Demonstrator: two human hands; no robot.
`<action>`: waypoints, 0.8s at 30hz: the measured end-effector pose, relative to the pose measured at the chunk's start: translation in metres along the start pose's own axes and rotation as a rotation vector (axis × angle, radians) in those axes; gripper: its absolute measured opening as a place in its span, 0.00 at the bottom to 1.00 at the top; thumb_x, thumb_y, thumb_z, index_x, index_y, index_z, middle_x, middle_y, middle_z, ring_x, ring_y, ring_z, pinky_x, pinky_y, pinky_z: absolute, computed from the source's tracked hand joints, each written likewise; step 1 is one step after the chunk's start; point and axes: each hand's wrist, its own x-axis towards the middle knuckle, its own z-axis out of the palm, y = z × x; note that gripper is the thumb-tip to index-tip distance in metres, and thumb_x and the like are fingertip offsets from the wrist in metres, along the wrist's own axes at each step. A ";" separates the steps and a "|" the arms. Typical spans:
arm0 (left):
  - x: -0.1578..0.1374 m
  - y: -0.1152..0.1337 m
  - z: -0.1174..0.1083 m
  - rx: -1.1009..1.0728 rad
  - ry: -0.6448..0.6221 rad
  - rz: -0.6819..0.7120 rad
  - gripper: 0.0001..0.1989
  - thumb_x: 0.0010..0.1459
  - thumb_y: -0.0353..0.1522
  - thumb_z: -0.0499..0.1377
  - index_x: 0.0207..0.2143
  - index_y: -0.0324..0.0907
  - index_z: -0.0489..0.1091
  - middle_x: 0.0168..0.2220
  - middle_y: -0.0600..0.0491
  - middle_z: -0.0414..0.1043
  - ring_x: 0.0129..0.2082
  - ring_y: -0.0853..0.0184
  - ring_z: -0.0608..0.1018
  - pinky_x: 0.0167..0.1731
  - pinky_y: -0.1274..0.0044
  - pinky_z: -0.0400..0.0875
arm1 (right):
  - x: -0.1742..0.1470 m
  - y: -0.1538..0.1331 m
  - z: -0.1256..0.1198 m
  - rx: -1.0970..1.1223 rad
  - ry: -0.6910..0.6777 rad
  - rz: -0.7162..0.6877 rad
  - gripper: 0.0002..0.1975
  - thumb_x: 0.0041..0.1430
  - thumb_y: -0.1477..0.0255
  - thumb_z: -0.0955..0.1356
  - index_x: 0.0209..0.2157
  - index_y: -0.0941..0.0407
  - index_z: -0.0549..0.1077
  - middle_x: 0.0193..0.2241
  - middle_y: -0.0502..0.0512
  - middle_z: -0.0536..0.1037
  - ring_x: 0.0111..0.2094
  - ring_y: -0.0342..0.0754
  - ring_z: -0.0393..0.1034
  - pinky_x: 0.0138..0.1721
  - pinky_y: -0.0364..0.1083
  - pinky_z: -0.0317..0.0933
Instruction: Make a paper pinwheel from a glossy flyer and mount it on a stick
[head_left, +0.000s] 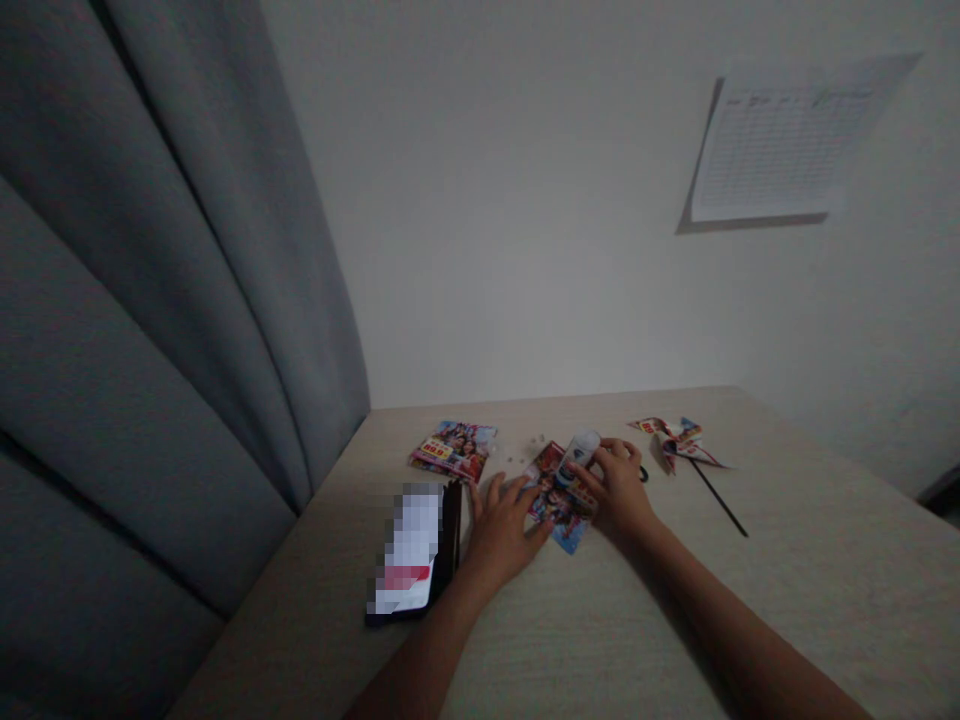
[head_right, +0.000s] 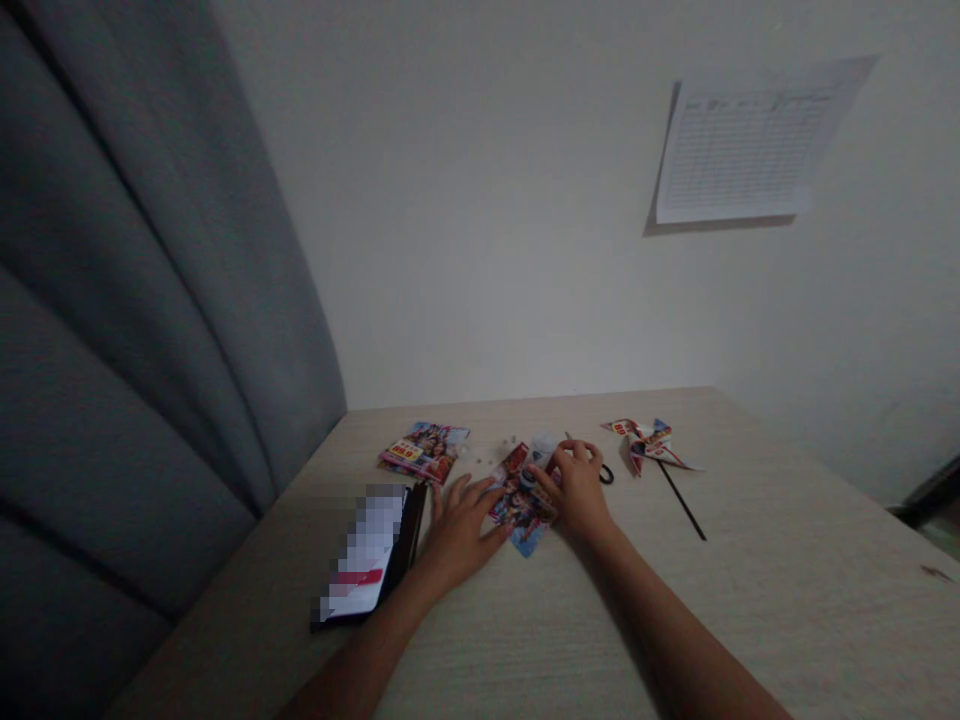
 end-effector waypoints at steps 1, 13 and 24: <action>0.000 0.000 0.000 0.002 0.001 -0.001 0.26 0.65 0.51 0.53 0.63 0.58 0.66 0.67 0.55 0.63 0.70 0.47 0.54 0.66 0.41 0.29 | 0.000 -0.001 0.000 -0.017 -0.004 -0.015 0.16 0.69 0.58 0.63 0.36 0.52 0.76 0.40 0.59 0.78 0.51 0.59 0.67 0.59 0.62 0.50; 0.001 0.001 0.000 0.021 -0.012 -0.026 0.26 0.64 0.52 0.53 0.62 0.60 0.66 0.68 0.56 0.62 0.69 0.45 0.55 0.65 0.40 0.29 | 0.000 -0.007 0.003 -0.037 -0.021 -0.083 0.13 0.66 0.60 0.66 0.38 0.53 0.77 0.42 0.61 0.78 0.51 0.60 0.66 0.58 0.62 0.50; 0.001 0.000 0.001 -0.002 -0.017 -0.043 0.26 0.63 0.53 0.54 0.62 0.62 0.66 0.68 0.57 0.62 0.69 0.45 0.55 0.64 0.40 0.27 | -0.001 -0.004 0.002 -0.068 -0.012 -0.103 0.13 0.66 0.59 0.66 0.38 0.53 0.77 0.42 0.60 0.78 0.51 0.59 0.66 0.59 0.61 0.52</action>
